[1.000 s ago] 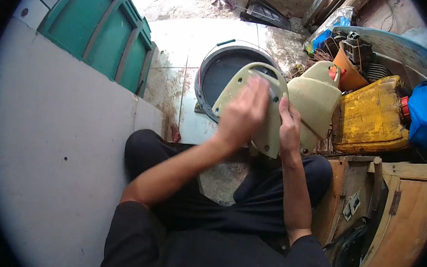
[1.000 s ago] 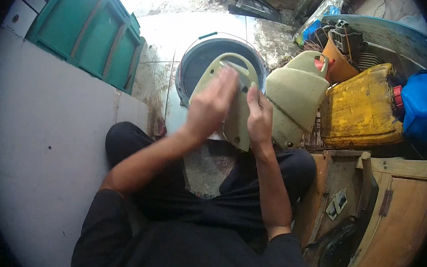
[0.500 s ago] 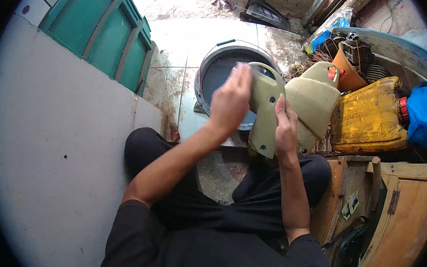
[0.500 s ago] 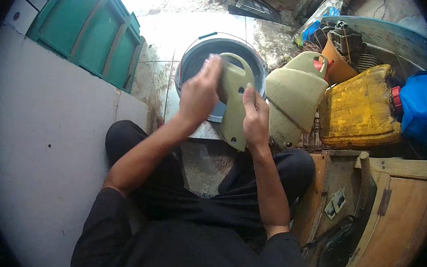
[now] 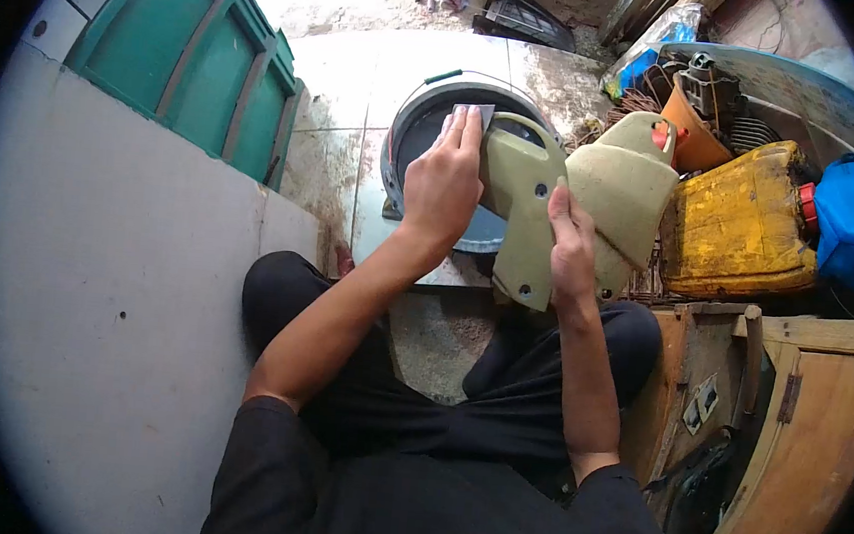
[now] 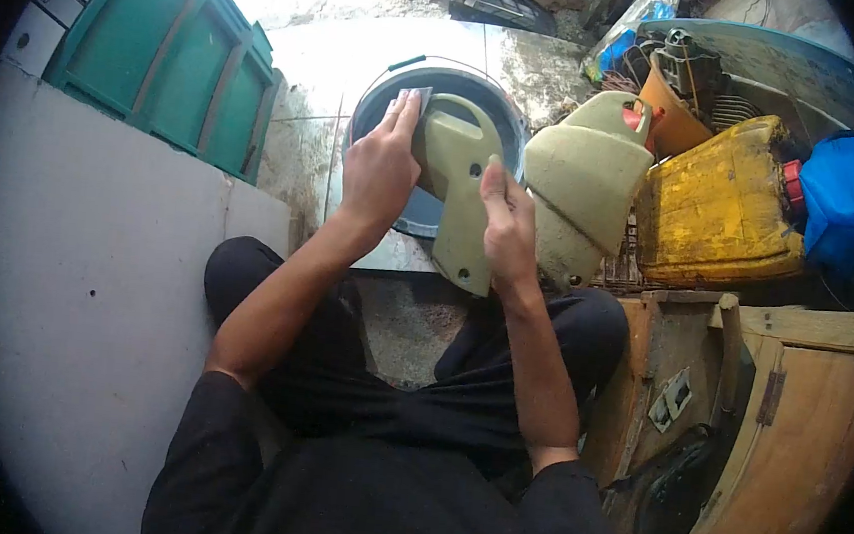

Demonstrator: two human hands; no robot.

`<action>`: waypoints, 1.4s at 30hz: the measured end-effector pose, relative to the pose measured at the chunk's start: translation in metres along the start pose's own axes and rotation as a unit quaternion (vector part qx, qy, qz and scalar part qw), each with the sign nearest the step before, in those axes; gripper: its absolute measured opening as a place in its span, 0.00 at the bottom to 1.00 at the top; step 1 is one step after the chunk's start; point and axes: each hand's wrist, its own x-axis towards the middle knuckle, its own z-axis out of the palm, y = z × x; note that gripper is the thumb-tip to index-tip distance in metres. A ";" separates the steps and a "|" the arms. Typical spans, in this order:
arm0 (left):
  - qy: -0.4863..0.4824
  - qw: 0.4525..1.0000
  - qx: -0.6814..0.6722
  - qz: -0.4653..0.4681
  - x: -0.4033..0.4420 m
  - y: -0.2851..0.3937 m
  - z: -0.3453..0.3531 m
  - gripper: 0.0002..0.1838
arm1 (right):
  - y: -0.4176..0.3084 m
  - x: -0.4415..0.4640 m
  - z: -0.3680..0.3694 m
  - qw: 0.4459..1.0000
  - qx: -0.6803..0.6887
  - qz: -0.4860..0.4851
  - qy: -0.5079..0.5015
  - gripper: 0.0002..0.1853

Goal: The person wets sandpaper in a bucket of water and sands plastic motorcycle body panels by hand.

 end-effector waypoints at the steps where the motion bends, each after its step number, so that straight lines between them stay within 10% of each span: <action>1: 0.038 0.997 0.015 0.062 -0.003 0.004 0.001 0.28 | 0.001 0.001 0.003 1.000 0.002 -0.020 0.005 0.22; 4: 0.055 0.979 0.015 0.194 -0.033 0.035 0.006 0.24 | -0.004 0.006 0.009 0.998 0.036 -0.058 0.008 0.22; 8: 0.037 0.999 0.015 0.004 -0.003 0.000 0.006 0.29 | -0.001 -0.001 0.004 1.000 0.030 0.001 -0.007 0.22; 12: 0.046 0.979 0.041 0.193 -0.032 0.032 0.009 0.25 | -0.004 0.006 0.009 0.998 0.017 -0.059 0.021 0.22; 16: 0.047 0.996 0.060 0.044 -0.003 -0.001 0.008 0.27 | 0.001 0.001 0.003 1.000 -0.009 -0.026 0.010 0.22; 21: 0.025 0.981 0.013 0.194 -0.038 0.038 0.008 0.27 | -0.003 0.007 0.012 0.997 0.050 -0.046 0.047 0.23; 26: 0.022 0.998 0.014 0.054 -0.007 0.005 0.005 0.25 | 0.005 0.006 0.005 1.000 -0.025 -0.012 -0.001 0.23; 29: 0.022 0.976 -0.016 0.216 -0.031 0.036 0.000 0.28 | -0.007 0.005 0.009 0.998 0.013 -0.049 0.023 0.24; 32: -0.016 0.994 -0.071 0.082 -0.007 0.007 0.002 0.26 | 0.004 0.008 -0.001 0.999 -0.012 0.019 -0.041 0.23; 37: 0.014 0.978 -0.029 0.206 -0.034 0.032 0.003 0.27 | 0.008 0.012 0.004 0.998 0.055 -0.021 -0.006 0.26; 42: 0.021 0.998 -0.018 0.063 -0.017 0.006 0.003 0.29 | -0.005 0.005 0.006 0.998 0.054 0.036 -0.024 0.25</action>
